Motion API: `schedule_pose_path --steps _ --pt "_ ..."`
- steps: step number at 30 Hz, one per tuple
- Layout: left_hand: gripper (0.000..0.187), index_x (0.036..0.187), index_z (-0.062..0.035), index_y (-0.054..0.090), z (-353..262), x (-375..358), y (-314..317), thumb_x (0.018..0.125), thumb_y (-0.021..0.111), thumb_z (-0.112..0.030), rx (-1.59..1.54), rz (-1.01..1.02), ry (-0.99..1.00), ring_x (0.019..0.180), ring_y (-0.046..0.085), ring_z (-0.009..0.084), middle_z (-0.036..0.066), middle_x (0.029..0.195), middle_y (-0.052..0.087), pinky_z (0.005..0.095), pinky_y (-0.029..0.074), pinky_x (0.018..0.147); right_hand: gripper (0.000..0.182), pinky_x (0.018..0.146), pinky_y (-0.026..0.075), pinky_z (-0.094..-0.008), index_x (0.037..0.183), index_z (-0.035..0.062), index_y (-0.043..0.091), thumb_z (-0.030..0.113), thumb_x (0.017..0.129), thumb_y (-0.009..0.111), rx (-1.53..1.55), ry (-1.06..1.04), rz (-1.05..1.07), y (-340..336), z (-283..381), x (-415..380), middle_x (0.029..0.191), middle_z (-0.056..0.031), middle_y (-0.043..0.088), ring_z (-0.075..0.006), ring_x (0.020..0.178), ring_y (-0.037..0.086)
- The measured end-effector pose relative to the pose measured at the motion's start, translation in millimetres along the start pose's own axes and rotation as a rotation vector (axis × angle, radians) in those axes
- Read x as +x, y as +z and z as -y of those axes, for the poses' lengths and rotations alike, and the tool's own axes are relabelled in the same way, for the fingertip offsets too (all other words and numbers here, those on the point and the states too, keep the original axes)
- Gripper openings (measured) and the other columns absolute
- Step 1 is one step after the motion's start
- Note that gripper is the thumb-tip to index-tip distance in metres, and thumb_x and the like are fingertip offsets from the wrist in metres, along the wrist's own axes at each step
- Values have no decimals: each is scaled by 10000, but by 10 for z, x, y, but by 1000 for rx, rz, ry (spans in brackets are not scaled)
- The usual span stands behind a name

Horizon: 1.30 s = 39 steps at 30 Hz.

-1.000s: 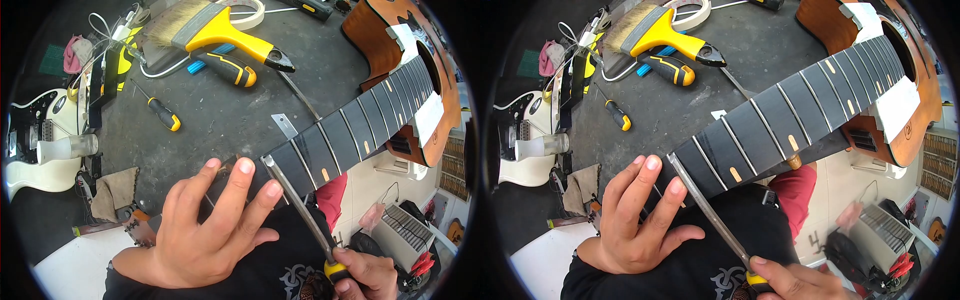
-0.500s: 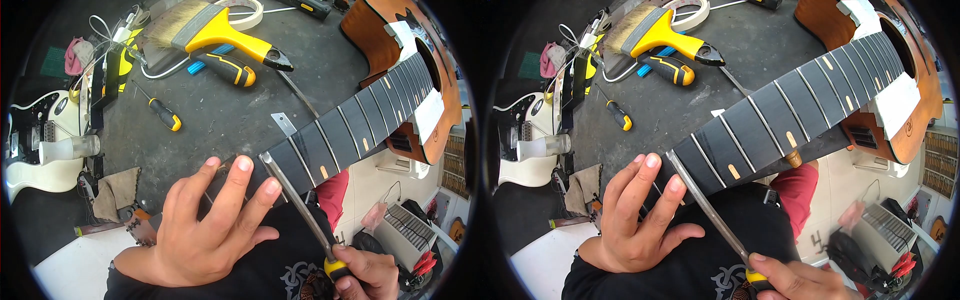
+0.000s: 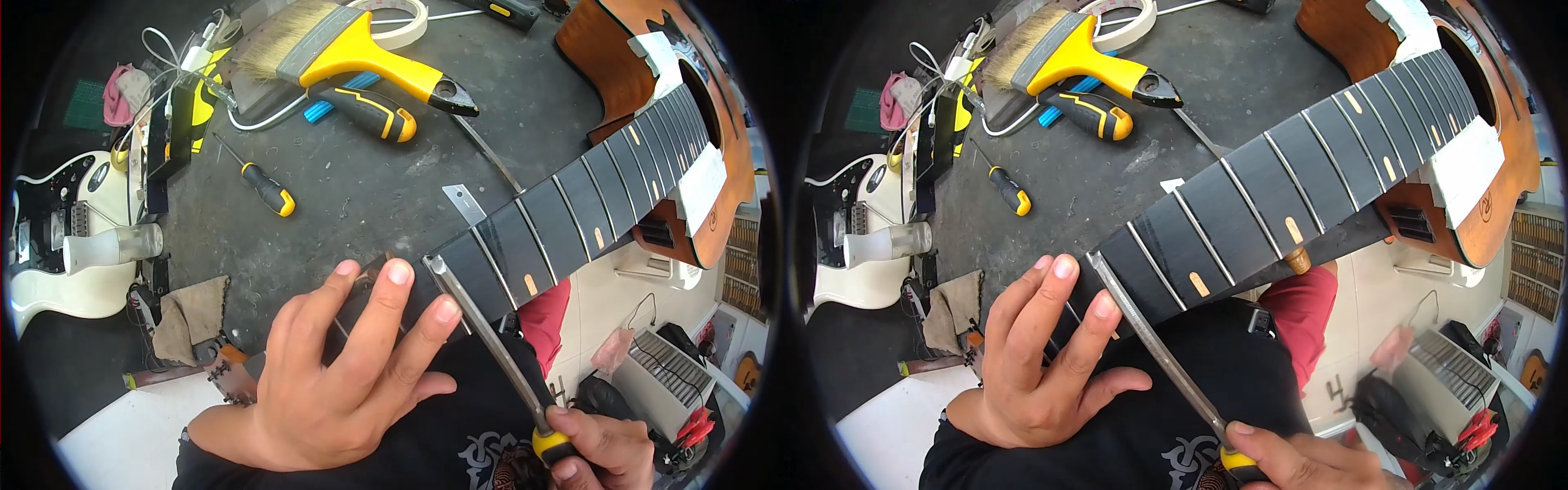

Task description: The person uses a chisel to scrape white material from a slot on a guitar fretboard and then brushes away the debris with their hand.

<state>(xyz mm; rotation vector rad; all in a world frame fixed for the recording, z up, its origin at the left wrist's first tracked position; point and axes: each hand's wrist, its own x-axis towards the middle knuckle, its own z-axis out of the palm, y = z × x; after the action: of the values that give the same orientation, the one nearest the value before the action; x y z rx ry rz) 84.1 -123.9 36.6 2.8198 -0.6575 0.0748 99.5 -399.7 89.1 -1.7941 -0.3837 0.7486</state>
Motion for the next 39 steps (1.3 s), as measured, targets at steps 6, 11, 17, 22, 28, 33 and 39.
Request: schedule_pose_path --steps 6,11,17,22,28,33,39 --pt "692 1311 -36 649 -10 4 -2 768 812 -431 10 0 -3 1186 555 421 254 1388 503 452 522 964 360 695 502 -240 1316 -131 574 39 999 594 -20 38 17 -10 44 18 1078 -214 707 -151 737 648" --pt "699 1319 -38 643 -13 -4 -3 766 815 -430 13 10 -7 1190 553 419 253 1389 502 451 520 965 364 671 495 -244 1318 -131 571 45 1001 596 -34 -5 -1 -4 26 12 1032 -198 705 -147 700 631" --pt "703 1321 -38 640 -1 -5 4 768 813 -435 4 3 5 1190 552 419 248 1386 504 452 520 964 364 741 510 -245 1312 -133 575 57 1002 599 23 141 82 -52 87 -10 1083 -241 707 -179 794 682" --pt "696 1316 -37 644 -8 -2 3 769 813 -432 4 4 -1 1188 552 418 250 1386 503 452 520 967 369 727 504 -235 1319 -134 572 62 1007 594 -50 27 20 -17 67 23 1089 -227 710 -155 772 671" --pt "697 1316 -37 645 -6 -3 1 768 811 -433 4 7 0 1187 553 421 257 1390 499 451 518 970 371 689 497 -228 1325 -135 568 52 1005 593 -9 50 36 -29 71 -5 1112 -229 710 -131 726 646" --pt "696 1321 -42 643 -12 -5 3 773 807 -438 15 5 -7 1189 555 416 249 1393 502 453 516 972 375 675 494 -228 1330 -135 564 43 1001 595 6 36 33 -9 47 13 1121 -232 709 -130 710 639" --pt "698 1335 -47 633 -17 -8 0 785 798 -446 27 0 -7 1199 557 409 240 1398 505 452 513 973 373 725 507 -242 1328 -134 563 37 998 595 5 -13 -11 20 12 -2 1149 -237 704 -160 768 664"
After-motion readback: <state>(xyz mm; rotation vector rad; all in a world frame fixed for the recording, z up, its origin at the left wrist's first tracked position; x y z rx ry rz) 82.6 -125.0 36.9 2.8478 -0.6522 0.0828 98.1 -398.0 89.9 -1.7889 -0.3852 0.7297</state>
